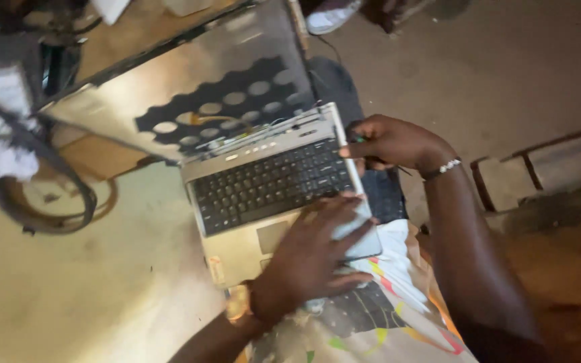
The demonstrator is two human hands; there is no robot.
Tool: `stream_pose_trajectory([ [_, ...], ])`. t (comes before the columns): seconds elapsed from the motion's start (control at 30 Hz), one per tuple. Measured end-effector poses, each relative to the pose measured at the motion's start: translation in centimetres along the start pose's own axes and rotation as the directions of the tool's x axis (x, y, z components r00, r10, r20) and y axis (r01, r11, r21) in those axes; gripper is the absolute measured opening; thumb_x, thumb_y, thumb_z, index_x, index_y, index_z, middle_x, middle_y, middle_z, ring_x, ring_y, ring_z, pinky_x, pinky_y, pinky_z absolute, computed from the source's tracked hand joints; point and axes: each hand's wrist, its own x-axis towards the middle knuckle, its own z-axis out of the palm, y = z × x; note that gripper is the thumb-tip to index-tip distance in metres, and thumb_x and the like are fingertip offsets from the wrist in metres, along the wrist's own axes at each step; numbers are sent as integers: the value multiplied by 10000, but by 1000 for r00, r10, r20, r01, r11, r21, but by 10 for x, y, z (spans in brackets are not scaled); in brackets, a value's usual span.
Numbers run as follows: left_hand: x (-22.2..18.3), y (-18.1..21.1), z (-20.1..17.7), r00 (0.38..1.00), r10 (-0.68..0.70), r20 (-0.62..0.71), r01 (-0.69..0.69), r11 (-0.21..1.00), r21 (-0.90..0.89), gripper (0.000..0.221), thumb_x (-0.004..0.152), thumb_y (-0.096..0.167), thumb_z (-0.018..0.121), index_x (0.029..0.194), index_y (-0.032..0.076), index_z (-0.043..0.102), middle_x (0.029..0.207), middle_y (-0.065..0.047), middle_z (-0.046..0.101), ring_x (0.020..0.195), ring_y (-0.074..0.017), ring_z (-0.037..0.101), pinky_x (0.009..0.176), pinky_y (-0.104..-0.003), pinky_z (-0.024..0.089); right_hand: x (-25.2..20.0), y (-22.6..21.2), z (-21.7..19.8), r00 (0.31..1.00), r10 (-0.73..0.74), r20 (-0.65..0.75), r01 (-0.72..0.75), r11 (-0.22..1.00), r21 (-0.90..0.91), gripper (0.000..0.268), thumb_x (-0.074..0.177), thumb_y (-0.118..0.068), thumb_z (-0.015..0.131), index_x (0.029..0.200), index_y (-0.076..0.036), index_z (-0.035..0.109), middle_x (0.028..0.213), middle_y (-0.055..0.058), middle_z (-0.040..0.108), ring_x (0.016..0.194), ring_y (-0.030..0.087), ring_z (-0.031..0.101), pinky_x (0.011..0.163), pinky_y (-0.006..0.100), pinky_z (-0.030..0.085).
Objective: Disassembling a laptop by removing the keyboard and internal metal frame using a screwdriver.
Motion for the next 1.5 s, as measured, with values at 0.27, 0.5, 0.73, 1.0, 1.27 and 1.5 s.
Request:
stream_pose_trajectory([
  [0.27,-128,-76,-37,593,-625,-508,723,691,-4,567,851,331,477,1276,-8,315,1073,-251,442,935,-360,457,735,-438,406,2,-8,13,993,93,-73,-91,995,27,104,797,-117,614,804,-18,584,558,104,538,417,102,362,370,219,242],
  [0.5,-142,-77,-32,300,-940,-165,749,339,-569,316,762,239,550,1054,120,562,932,-63,586,854,-157,581,723,-273,441,2,-18,29,979,98,-179,-118,987,-108,63,814,-82,583,868,-51,577,602,54,489,487,102,370,404,221,227],
  [0.73,-132,-71,-41,332,-888,-318,753,452,-477,197,766,233,564,903,103,618,711,-32,583,608,-137,545,538,-278,415,6,-20,32,961,54,-272,-111,974,-199,118,802,-110,622,722,-84,539,612,8,469,530,116,407,476,241,301],
  [1.0,-129,-75,-48,183,-970,-160,766,243,-595,366,752,276,558,1049,62,550,946,-54,647,791,-171,632,665,-292,499,22,-25,30,953,116,-281,-187,953,-239,138,777,-70,610,914,-58,599,735,28,561,598,123,429,489,261,316],
  [1.27,-136,-85,-48,203,-954,-221,803,291,-521,248,745,208,545,947,70,589,812,-43,672,669,-160,653,571,-289,501,31,-36,34,941,203,-270,-280,915,-289,182,775,-139,593,919,-28,584,809,73,597,649,168,480,528,301,353],
  [1.5,-142,-95,-63,147,-982,-116,785,187,-590,221,759,163,511,945,107,618,923,-39,663,804,-150,631,685,-265,491,30,-42,42,880,278,-386,-397,876,-274,178,789,-57,609,962,-39,571,709,83,490,590,188,420,517,316,373],
])
